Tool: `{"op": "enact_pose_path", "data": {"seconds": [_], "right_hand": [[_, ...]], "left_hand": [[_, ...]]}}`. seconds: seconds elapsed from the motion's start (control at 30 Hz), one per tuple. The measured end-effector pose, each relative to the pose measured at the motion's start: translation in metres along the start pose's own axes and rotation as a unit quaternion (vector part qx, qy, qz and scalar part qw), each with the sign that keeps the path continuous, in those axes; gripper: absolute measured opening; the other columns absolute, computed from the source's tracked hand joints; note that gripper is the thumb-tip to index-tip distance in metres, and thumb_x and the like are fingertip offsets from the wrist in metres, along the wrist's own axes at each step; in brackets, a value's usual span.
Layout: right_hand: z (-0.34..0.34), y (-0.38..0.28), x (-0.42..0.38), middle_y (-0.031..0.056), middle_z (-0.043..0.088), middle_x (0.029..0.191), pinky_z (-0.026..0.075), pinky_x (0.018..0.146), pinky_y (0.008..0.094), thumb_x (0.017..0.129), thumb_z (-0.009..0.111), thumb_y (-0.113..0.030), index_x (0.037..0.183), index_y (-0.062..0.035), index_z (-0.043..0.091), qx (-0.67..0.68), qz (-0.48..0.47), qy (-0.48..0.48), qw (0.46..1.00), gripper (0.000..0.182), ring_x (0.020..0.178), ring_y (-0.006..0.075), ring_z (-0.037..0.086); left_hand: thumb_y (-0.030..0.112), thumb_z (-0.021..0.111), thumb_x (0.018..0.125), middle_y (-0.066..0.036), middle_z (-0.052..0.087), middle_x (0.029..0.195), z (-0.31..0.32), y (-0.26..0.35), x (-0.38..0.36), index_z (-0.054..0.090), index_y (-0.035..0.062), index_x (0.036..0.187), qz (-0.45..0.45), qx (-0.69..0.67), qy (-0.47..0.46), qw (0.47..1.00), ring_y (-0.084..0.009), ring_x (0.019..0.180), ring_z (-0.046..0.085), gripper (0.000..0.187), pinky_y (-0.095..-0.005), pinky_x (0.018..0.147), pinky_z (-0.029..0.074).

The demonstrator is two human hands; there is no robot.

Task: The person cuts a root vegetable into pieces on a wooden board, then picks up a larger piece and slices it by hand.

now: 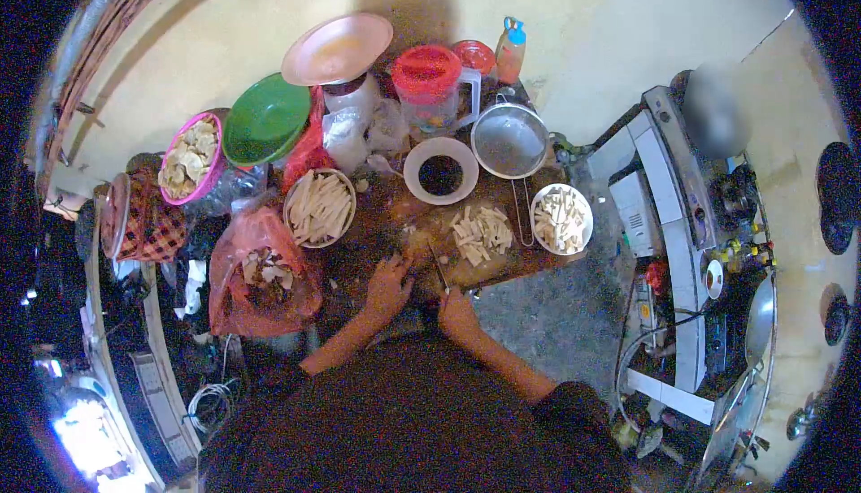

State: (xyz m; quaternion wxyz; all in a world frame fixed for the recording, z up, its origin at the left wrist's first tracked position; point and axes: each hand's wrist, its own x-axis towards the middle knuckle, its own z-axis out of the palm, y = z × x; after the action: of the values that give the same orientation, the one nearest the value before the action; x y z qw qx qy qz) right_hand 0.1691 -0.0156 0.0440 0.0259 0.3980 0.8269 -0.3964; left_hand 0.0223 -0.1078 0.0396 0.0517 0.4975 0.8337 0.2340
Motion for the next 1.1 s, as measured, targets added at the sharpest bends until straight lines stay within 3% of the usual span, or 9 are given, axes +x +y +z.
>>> {"op": "enact_pose_path", "data": {"seconds": [0.07,0.17,0.5,0.6,0.73,0.8,0.9,0.97,1.1], "right_hand": [[-0.013,-0.011,-0.002,0.0306,0.052,0.069,0.041,0.059,0.0525,0.088,0.040,-0.022,0.087,0.0060,0.043,-0.034,-0.098,-0.010,0.995,0.029,0.069,0.0481,0.051],[0.001,-0.004,0.009,0.0311,0.052,0.070,0.041,0.060,0.0523,0.088,0.039,-0.021,0.086,0.0069,0.042,0.014,-0.016,-0.003,1.000,0.029,0.069,0.0479,0.052],[0.019,-0.006,0.035,0.0312,0.055,0.072,0.043,0.060,0.0524,0.085,0.044,-0.019,0.093,0.0072,0.040,-0.023,-0.046,-0.044,0.998,0.028,0.071,0.0470,0.054],[0.024,0.002,0.028,0.0306,0.055,0.074,0.043,0.061,0.0522,0.085,0.045,-0.019,0.097,0.0064,0.038,0.001,0.008,-0.002,1.000,0.029,0.071,0.0467,0.054],[0.003,0.000,0.012,0.0292,0.056,0.074,0.042,0.062,0.0521,0.084,0.046,-0.022,0.097,0.0055,0.040,0.001,0.045,-0.039,0.998,0.031,0.072,0.0459,0.054],[-0.002,0.006,0.008,0.0286,0.056,0.074,0.042,0.062,0.0519,0.085,0.046,-0.024,0.095,0.0054,0.041,-0.024,0.037,-0.047,0.998,0.031,0.072,0.0457,0.054],[-0.006,0.011,0.008,0.0264,0.055,0.072,0.041,0.062,0.0513,0.082,0.050,-0.022,0.091,0.0053,0.044,-0.034,-0.060,0.029,0.997,0.029,0.070,0.0446,0.054],[-0.014,0.000,0.017,0.0238,0.054,0.077,0.041,0.065,0.0479,0.078,0.056,-0.018,0.086,0.0044,0.047,-0.011,-0.170,0.190,0.967,0.025,0.076,0.0425,0.051],[-0.016,-0.012,0.052,0.0204,0.052,0.087,0.041,0.071,0.0438,0.070,0.061,-0.013,0.085,0.0020,0.049,-0.060,-0.235,0.230,0.942,0.025,0.085,0.0390,0.048]], "left_hand": [[0.013,0.060,0.069,-0.013,0.053,0.093,-0.002,0.001,0.002,0.053,0.0049,0.110,-0.008,-0.002,-0.011,1.000,-0.0317,0.088,0.049,0.043,-0.0377,0.077,0.044],[0.012,0.060,0.070,-0.013,0.053,0.094,-0.007,0.003,0.007,0.053,0.0050,0.110,-0.030,-0.016,-0.039,0.999,-0.0318,0.089,0.048,0.041,-0.0378,0.078,0.044],[0.014,0.059,0.071,-0.014,0.051,0.106,-0.009,0.007,0.004,0.050,0.0017,0.113,-0.076,-0.013,-0.089,0.993,-0.0323,0.096,0.047,0.045,-0.0381,0.083,0.042],[0.015,0.058,0.072,-0.015,0.051,0.106,-0.013,0.009,0.007,0.050,0.0030,0.115,-0.080,-0.013,-0.096,0.992,-0.0324,0.098,0.047,0.045,-0.0382,0.083,0.042],[0.015,0.057,0.072,-0.017,0.053,0.102,0.000,-0.003,0.004,0.051,0.0020,0.113,-0.047,-0.021,-0.036,0.998,-0.0329,0.096,0.048,0.043,-0.0389,0.082,0.042],[0.015,0.058,0.072,-0.019,0.056,0.096,0.000,-0.013,0.004,0.052,0.0000,0.110,-0.101,-0.096,0.009,0.990,-0.0344,0.091,0.051,0.042,-0.0389,0.081,0.042],[0.016,0.060,0.071,-0.019,0.059,0.094,-0.022,-0.027,0.002,0.055,-0.0013,0.107,-0.174,-0.190,0.006,0.966,-0.0330,0.089,0.055,0.041,-0.0362,0.082,0.042],[0.018,0.061,0.071,-0.018,0.060,0.096,-0.041,-0.038,-0.002,0.055,-0.0010,0.107,-0.218,-0.215,-0.001,0.952,-0.0310,0.090,0.057,0.042,-0.0345,0.082,0.043],[0.018,0.065,0.071,-0.015,0.061,0.098,-0.058,-0.066,-0.013,0.055,-0.0010,0.108,-0.257,-0.300,0.027,0.918,-0.0203,0.088,0.059,0.043,-0.0289,0.079,0.044]]}}
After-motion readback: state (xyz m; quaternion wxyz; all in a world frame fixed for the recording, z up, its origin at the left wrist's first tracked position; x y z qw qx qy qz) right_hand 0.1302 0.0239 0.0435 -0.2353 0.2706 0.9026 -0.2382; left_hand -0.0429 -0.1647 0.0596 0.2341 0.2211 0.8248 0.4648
